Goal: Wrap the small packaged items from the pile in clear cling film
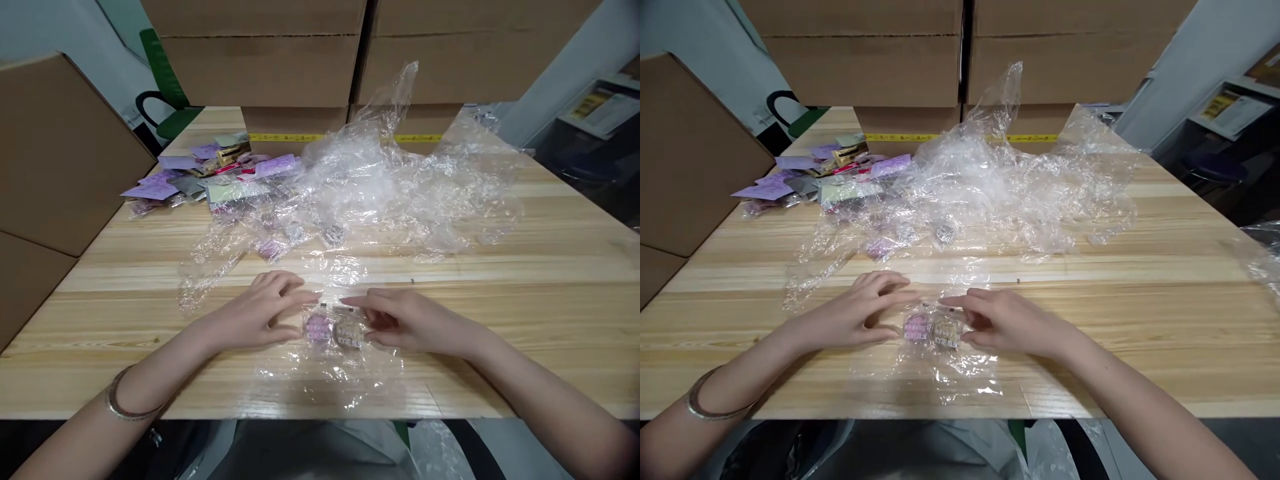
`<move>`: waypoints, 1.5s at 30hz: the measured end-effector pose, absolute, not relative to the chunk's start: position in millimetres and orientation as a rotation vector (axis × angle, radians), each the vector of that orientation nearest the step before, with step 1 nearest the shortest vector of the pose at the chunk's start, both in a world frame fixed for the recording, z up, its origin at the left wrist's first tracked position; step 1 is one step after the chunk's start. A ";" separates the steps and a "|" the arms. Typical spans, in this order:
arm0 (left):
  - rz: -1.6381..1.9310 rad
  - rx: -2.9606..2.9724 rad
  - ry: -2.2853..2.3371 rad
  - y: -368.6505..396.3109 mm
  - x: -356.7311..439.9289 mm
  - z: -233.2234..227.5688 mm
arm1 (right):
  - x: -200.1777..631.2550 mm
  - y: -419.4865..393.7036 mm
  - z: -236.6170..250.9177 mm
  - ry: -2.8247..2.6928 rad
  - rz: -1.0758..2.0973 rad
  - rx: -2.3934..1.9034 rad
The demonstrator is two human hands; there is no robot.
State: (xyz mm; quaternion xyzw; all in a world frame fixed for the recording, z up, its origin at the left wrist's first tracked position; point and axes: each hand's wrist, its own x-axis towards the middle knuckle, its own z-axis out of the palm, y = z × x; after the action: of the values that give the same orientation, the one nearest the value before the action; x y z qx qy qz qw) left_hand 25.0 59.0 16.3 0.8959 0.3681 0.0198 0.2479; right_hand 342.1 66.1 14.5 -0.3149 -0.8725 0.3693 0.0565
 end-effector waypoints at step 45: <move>0.190 2.458 0.760 34.1 31.6 31.3 | 328.0 40.0 29.8 -2.605 1.223 -0.532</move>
State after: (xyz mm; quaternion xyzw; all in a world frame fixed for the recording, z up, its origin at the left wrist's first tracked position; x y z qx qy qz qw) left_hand 31.6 34.1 31.3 0.9154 0.2829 0.0709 0.2774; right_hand 328.0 40.0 29.8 -0.1809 -0.8850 0.4154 0.1075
